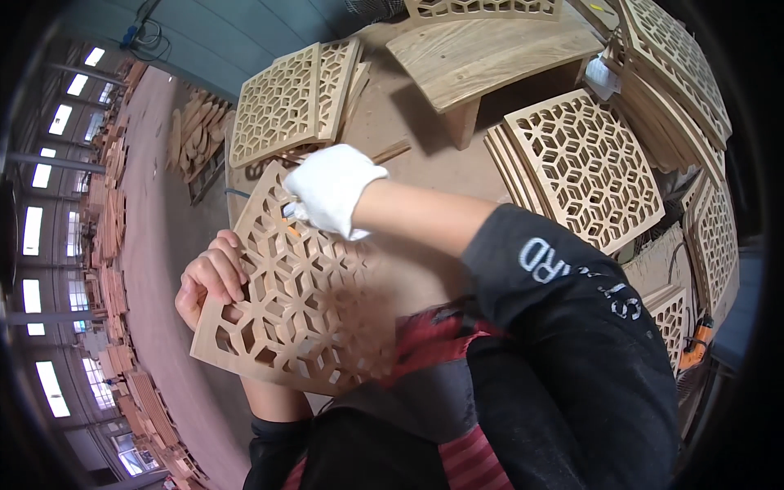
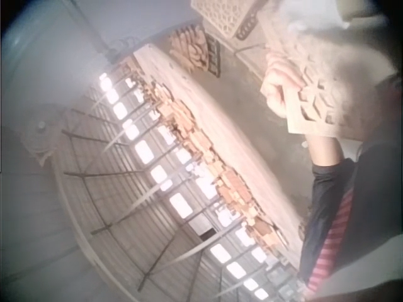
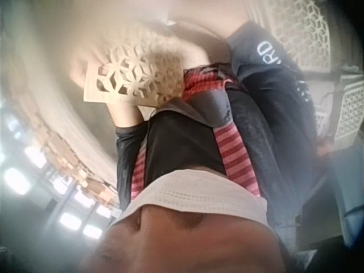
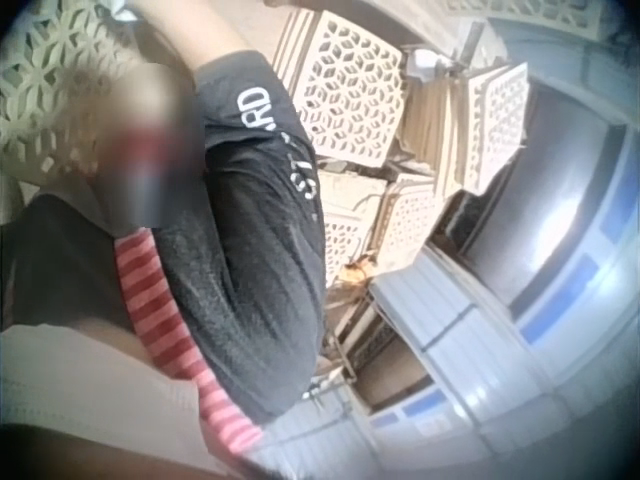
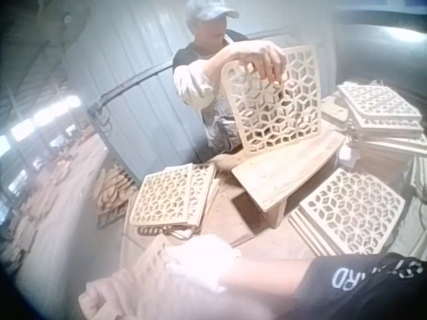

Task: The person applies adhesive from a tool onto the edges and cutout regions of a decorative lattice wooden panel, fits components together, and wipes down edges of the screen structure.

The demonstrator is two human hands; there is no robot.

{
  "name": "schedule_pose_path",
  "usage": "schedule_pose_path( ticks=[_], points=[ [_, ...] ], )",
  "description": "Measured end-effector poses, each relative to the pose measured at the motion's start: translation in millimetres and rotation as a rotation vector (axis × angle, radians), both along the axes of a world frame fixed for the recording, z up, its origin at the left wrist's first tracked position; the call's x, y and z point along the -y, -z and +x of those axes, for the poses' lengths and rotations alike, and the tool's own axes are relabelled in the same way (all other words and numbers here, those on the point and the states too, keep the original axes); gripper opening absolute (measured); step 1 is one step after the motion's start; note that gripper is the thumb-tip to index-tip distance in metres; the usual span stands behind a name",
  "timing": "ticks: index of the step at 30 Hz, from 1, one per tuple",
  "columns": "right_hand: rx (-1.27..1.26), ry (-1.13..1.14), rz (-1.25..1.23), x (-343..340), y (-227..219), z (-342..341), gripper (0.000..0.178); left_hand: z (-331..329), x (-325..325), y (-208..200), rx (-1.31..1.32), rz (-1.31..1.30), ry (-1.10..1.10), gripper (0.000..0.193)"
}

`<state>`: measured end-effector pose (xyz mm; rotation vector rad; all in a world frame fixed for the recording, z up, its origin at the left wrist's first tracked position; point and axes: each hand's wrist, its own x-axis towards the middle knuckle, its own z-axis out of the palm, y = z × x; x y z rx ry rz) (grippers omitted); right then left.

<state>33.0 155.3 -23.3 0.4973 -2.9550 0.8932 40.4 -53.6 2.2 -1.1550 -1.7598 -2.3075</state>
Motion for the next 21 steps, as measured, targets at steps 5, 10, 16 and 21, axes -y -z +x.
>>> schedule_pose_path(
  ticks=[5,10,16,21],
  points=[
    [0.046,0.012,0.032,-3.6,-1.3,1.4,0.027,2.1,-12.2,-0.8,0.037,0.064,-0.063,0.042],
    [-0.087,0.002,-0.015,0.8,10.3,-7.3,0.019,1.5,-25.0,-2.7,0.020,-0.022,-0.028,0.042],
    [-0.020,0.039,0.069,-4.8,8.3,-2.5,0.021,-1.6,-27.5,1.6,0.039,0.070,0.025,0.042],
    [0.006,0.038,0.044,-15.6,0.3,8.5,0.020,3.5,-23.1,-2.9,0.021,-0.020,0.042,0.045]
  ],
)
